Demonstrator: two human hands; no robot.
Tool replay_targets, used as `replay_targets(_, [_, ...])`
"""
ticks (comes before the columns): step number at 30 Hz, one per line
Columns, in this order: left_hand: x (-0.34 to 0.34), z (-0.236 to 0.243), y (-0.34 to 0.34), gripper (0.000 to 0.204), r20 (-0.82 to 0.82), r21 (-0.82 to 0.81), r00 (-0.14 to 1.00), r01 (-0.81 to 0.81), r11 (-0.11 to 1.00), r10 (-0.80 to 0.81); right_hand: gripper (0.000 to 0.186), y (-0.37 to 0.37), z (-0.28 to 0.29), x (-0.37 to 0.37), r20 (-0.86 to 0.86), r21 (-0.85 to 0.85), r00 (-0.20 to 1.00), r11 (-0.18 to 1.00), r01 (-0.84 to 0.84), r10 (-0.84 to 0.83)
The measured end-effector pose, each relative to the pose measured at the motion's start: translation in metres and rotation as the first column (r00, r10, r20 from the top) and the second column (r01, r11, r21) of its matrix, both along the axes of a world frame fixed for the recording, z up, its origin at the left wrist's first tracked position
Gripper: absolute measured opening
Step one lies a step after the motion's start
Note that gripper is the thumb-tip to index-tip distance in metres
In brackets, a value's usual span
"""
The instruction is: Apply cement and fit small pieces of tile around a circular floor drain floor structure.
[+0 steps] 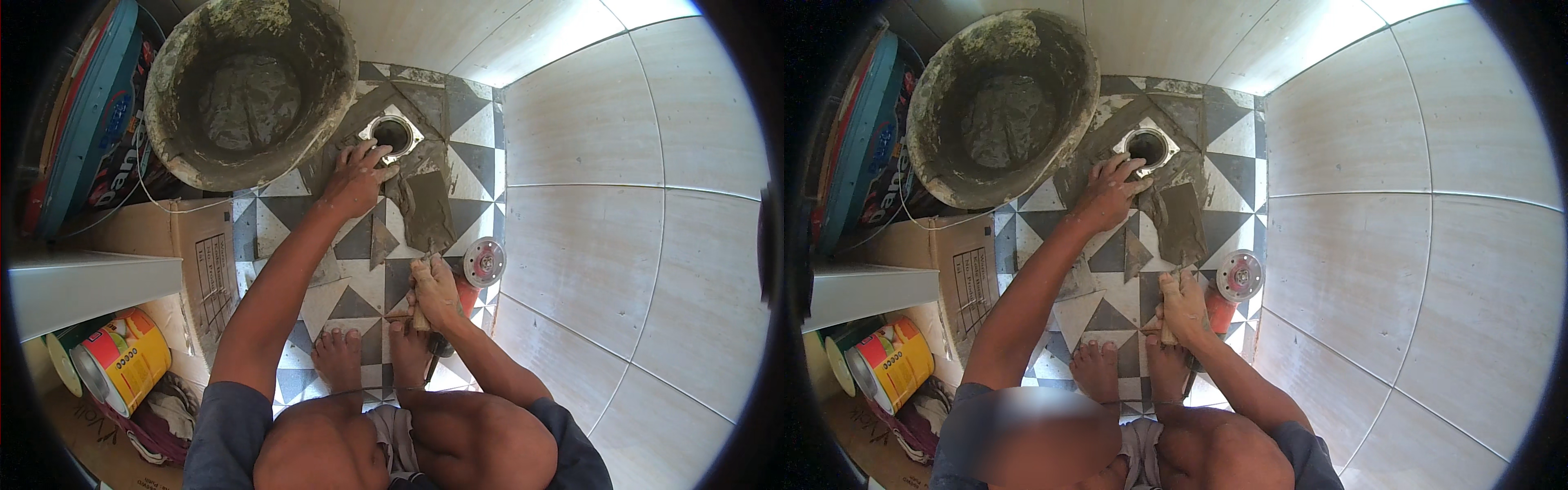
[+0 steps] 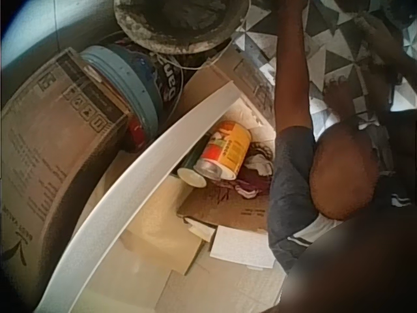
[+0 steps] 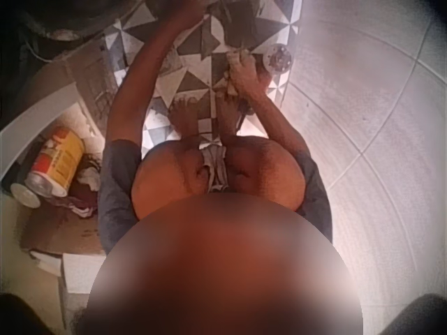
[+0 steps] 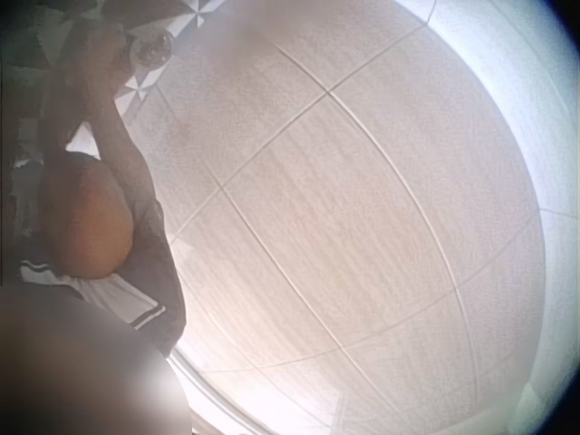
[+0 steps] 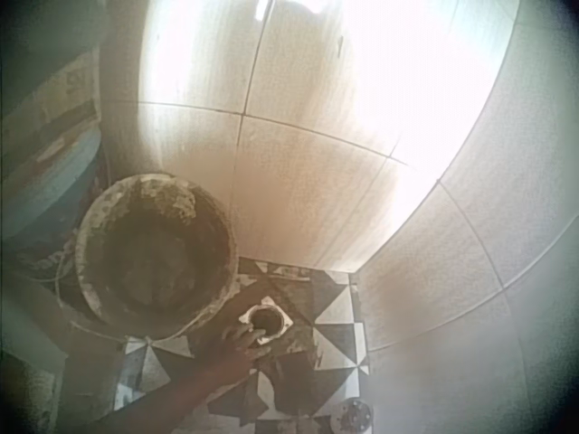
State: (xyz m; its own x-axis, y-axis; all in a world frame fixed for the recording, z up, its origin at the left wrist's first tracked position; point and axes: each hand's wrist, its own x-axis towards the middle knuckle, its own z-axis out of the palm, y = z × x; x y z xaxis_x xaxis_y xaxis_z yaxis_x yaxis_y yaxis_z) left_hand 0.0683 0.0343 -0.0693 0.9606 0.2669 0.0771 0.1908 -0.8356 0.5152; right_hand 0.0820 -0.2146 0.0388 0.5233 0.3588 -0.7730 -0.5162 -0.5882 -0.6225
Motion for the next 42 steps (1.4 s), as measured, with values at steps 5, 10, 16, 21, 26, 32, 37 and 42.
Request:
replay_targets(5, [0.002, 0.006, 0.008, 0.048, -0.080, -0.006, 0.996, 0.041, 0.999, -0.041, 0.027, -0.007, 0.004, 0.003, -0.057, 0.016, 0.997, 0.998, -0.057, 0.058])
replay_targets(10, [0.005, 0.012, 0.009, 0.056, -0.136, -0.028, 0.990, 0.029, 0.999, -0.033, 0.031, -0.014, 0.008, 0.008, -0.059, 0.005, 0.993, 0.995, -0.099, 0.099])
replay_targets(16, [0.004, 0.014, 0.012, 0.048, -0.104, -0.026, 0.994, 0.021, 0.999, -0.023, 0.028, -0.020, 0.020, 0.019, -0.256, 0.089, 0.947, 0.980, -0.178, 0.195])
replay_targets(21, [-0.006, 0.018, 0.037, 0.037, 0.226, -0.118, 0.962, -0.131, 0.984, 0.155, 0.031, -0.011, 0.034, 0.029, 0.029, 0.108, 0.996, 0.991, -0.082, 0.080])
replay_targets(26, [-0.018, 0.041, 0.032, 0.038, 0.175, -0.325, 0.922, -0.276, 0.904, 0.345, 0.023, 0.000, 0.025, 0.054, 0.221, 0.145, 0.973, 0.985, -0.095, 0.061])
replay_targets(32, [-0.039, 0.049, 0.012, 0.038, 0.103, -0.283, 0.913, -0.354, 0.891, 0.395, 0.037, 0.015, -0.012, 0.042, 0.461, 0.005, 0.833, 0.938, -0.348, 0.306])
replay_targets(37, [-0.061, 0.058, 0.008, 0.037, 0.133, -0.306, 0.877, -0.407, 0.860, 0.462, 0.041, 0.028, -0.035, 0.027, 0.645, -0.150, 0.630, 0.880, -0.451, 0.433])
replay_targets(42, [-0.085, 0.062, 0.008, 0.036, 0.151, -0.290, 0.854, -0.443, 0.848, 0.498, 0.036, 0.040, -0.047, 0.011, 0.674, -0.186, 0.585, 0.870, -0.456, 0.451])
